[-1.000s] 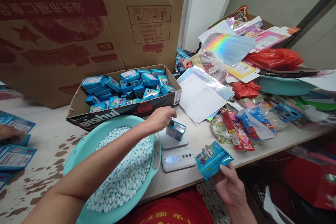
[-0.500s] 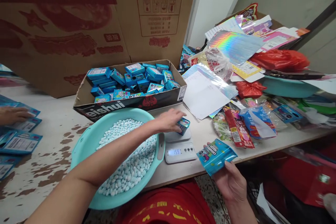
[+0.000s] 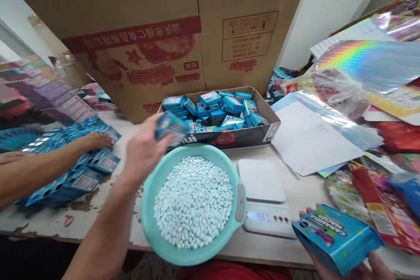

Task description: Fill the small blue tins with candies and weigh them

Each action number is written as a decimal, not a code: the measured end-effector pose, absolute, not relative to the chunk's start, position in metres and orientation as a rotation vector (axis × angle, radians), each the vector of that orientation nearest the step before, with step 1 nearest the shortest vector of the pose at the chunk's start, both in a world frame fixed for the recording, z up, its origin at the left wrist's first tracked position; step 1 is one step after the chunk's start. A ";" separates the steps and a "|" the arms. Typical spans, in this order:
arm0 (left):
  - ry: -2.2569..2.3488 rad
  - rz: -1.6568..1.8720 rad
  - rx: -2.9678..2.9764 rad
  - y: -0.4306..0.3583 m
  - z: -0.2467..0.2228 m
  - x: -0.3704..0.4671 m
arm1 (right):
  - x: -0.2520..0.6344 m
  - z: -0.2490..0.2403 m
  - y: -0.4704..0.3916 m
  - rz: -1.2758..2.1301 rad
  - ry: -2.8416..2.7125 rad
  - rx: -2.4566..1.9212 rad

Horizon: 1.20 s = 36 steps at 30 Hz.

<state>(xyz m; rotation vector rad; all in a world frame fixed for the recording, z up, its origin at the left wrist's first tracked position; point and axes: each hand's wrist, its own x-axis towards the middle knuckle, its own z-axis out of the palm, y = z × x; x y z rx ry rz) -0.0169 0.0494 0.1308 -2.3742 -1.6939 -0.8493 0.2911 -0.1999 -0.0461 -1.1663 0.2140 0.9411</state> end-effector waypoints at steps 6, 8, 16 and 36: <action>-2.419 -0.166 -1.875 0.087 0.086 -0.113 | 0.277 -0.026 -0.170 1.127 -0.001 -0.985; -2.526 0.044 -1.874 0.099 0.055 -0.125 | 0.272 -0.025 -0.165 1.181 -0.106 -0.919; -2.387 -0.196 -2.041 0.105 0.010 -0.131 | 0.254 -0.017 -0.167 1.126 -0.255 -0.915; -1.301 0.348 -3.178 -0.015 -0.003 -0.001 | 0.298 -0.025 -0.184 1.246 0.376 -0.837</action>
